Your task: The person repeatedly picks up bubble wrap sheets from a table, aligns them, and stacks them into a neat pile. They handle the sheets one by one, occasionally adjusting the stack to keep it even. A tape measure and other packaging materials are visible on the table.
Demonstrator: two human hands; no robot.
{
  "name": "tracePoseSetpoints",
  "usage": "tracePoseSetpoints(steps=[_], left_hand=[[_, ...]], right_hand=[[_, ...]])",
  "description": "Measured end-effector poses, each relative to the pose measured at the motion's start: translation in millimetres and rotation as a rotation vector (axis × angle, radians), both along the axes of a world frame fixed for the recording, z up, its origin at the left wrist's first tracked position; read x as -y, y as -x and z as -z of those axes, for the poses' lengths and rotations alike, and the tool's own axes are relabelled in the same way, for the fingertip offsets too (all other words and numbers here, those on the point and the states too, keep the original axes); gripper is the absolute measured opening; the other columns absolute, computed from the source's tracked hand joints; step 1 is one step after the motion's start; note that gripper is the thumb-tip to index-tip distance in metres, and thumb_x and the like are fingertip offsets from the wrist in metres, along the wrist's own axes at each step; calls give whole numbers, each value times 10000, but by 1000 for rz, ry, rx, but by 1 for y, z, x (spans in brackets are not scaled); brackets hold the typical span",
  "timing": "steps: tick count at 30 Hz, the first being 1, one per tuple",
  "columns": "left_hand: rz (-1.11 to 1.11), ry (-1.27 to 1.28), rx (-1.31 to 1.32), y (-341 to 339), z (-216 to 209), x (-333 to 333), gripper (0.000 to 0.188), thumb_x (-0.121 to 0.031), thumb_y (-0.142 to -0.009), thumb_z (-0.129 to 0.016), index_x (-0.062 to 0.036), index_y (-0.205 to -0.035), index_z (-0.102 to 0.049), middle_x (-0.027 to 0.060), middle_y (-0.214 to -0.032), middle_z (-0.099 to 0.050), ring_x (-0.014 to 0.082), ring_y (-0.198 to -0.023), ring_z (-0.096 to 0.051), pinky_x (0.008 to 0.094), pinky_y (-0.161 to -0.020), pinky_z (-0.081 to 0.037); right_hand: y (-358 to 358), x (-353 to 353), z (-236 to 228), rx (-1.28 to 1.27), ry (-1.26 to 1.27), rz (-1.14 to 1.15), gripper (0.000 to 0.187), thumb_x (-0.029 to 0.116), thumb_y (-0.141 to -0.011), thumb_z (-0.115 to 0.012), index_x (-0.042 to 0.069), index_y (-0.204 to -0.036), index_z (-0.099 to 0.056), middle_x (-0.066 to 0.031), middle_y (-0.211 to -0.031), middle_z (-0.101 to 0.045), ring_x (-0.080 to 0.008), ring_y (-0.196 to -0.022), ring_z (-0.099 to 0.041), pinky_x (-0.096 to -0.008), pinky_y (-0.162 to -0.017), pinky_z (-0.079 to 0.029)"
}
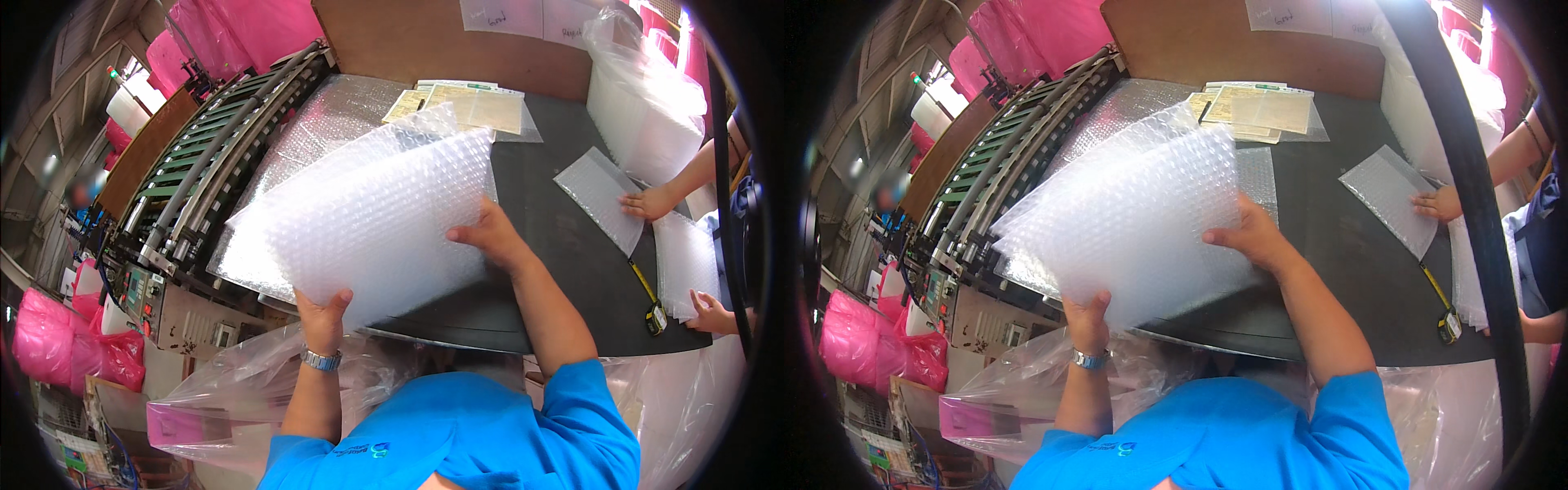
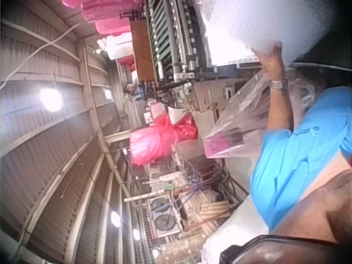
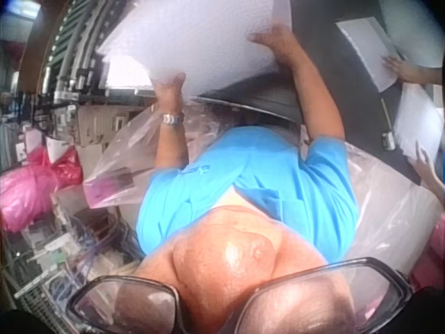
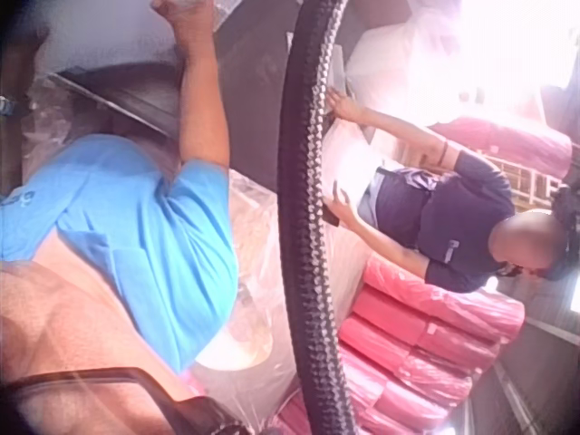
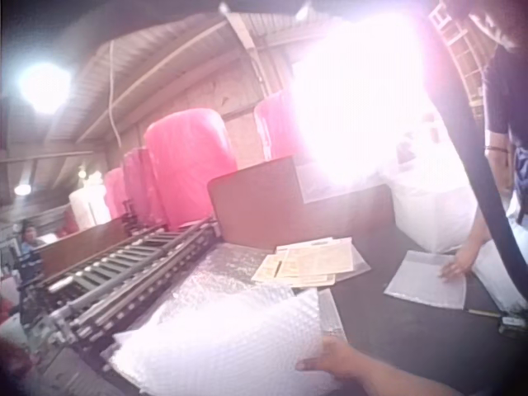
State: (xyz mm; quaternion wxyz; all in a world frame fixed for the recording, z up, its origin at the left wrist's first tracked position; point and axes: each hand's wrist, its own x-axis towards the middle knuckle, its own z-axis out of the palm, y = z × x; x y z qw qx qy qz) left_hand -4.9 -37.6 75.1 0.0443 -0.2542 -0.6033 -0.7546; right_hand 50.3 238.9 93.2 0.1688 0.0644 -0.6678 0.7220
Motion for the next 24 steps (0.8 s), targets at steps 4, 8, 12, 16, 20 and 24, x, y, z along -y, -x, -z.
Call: tracePoseSetpoints(steps=[4,8,12,16,20,24], left_hand=[[237,-442,259,-6,8,-1,461,-135,-819,-560,-26,-1200,-322,101,-1163,-450,186,-1037,-461,339,-877,-384],[232,-321,342,-6,13,9,326,-88,-848,-482,-37,-1148,-364,96,-1106,-479,160,-950,-502,294,-790,-435],[264,-55,481,-12,17,16,206,-45,-839,-473,-48,-1042,-441,65,-977,-528,132,-870,-529,243,-704,-458],[-223,-181,363,-12,16,8,185,-48,-833,-488,-44,-1018,-470,51,-949,-544,131,-858,-531,241,-686,-457],[-470,-210,334,-8,1,30,282,-150,-819,-517,-51,-1077,-462,49,-1004,-531,151,-879,-520,303,-724,-457],[-77,-396,472,-10,15,111,433,-149,-781,-575,-39,-1171,-421,94,-1072,-532,225,-944,-527,355,-818,-444]], right_hand=[[-6,9,2,116,101,10,433,158,-756,-645,22,-1134,-485,-62,-1005,-568,-144,-915,-519,-293,-824,-407],[-12,8,11,213,149,25,342,144,-796,-594,13,-1100,-510,-64,-986,-576,-137,-883,-533,-282,-790,-423],[-16,10,20,251,202,-31,321,137,-804,-578,8,-1091,-515,-66,-984,-577,-137,-861,-541,-276,-770,-431],[-16,11,31,270,187,-22,306,118,-805,-571,10,-1086,-517,-61,-960,-578,-134,-836,-546,-276,-752,-440],[-25,-1,39,348,238,35,307,105,-808,-562,28,-1100,-509,-47,-910,-574,-127,-797,-543,-287,-732,-447],[-42,-63,40,178,420,437,343,129,-819,-552,79,-1150,-475,0,-840,-530,-117,-784,-509,-335,-708,-441]])
